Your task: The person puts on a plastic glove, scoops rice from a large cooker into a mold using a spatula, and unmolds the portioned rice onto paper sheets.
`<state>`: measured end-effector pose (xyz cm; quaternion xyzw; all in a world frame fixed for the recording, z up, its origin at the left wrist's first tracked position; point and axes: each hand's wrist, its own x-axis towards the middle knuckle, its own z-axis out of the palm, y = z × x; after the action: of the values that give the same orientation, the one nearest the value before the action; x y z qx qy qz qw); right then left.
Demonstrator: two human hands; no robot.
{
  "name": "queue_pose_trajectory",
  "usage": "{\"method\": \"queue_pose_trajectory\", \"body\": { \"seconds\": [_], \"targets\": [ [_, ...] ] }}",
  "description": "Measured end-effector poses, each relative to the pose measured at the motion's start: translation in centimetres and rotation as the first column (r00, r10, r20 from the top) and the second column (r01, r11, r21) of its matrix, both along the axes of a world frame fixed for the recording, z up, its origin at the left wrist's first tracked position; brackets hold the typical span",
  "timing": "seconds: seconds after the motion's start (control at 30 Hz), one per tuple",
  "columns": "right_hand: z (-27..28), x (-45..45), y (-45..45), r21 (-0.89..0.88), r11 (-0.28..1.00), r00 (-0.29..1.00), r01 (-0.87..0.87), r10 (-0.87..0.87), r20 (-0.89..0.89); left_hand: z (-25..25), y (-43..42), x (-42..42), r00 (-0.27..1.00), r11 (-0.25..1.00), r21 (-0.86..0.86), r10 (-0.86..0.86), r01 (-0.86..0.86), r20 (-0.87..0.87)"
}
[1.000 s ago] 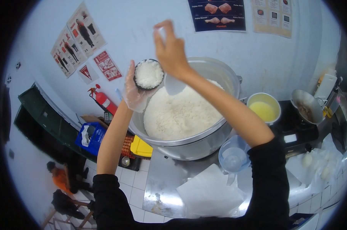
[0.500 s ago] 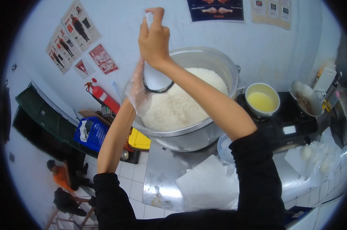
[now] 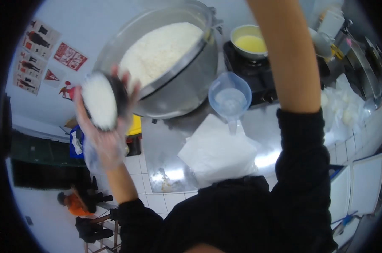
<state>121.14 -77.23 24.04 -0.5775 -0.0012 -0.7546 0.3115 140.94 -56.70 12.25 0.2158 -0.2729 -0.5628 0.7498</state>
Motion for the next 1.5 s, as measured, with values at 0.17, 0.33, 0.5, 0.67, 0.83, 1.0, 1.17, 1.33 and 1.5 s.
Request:
{"method": "queue_pose_trajectory", "body": {
  "seconds": [0.17,0.33,0.5,0.67,0.83,1.0,1.17,1.33,1.5],
  "targets": [
    [-13.5,-14.0,0.6,0.359,0.927,0.933,0.109,0.029,-0.359,-13.4,5.4,-6.4,0.943,0.879,0.47,0.088,0.077,-0.32],
    [-33.0,-16.9,8.7,0.476,0.665,0.595,0.576,0.059,-0.802,-26.7,5.5,-9.8,0.336,0.845,0.119,0.075,-0.521,0.939],
    [-43.2,-15.4,17.8,0.216,0.624,0.151,0.751,0.156,-0.976,-33.1,6.5,-13.7,-0.357,0.924,-0.257,0.148,-0.282,0.923],
    [-45.4,-12.9,21.7,-0.042,0.64,-0.215,0.767,0.195,-0.957,-31.5,8.1,-13.6,-0.348,0.877,-0.213,0.057,-0.43,0.936],
    [-48.2,-12.3,22.7,-0.108,0.666,-0.182,0.738,0.043,-0.982,-34.5,8.7,-9.6,-0.297,0.724,-0.107,-0.14,-0.681,0.945],
    [-48.5,-12.4,23.9,-0.03,0.707,0.01,0.706,-0.053,-0.999,-34.5,8.8,-9.3,-0.261,0.694,-0.099,-0.132,-0.714,0.956],
    [-46.7,-12.4,22.9,0.203,0.63,0.129,0.749,0.162,-0.978,-33.6,8.0,-10.4,-0.222,0.719,-0.142,-0.018,-0.68,0.975],
    [-44.8,-12.5,22.6,0.1,0.648,0.063,0.755,0.079,-0.995,-32.4,7.1,-11.5,-0.24,0.811,-0.148,0.01,-0.566,0.971],
    [-45.6,-12.6,23.5,-0.136,0.749,0.024,0.648,-0.198,-0.98,-30.9,6.7,-14.0,-0.448,0.881,-0.02,-0.22,-0.473,0.866]
  ]
}}
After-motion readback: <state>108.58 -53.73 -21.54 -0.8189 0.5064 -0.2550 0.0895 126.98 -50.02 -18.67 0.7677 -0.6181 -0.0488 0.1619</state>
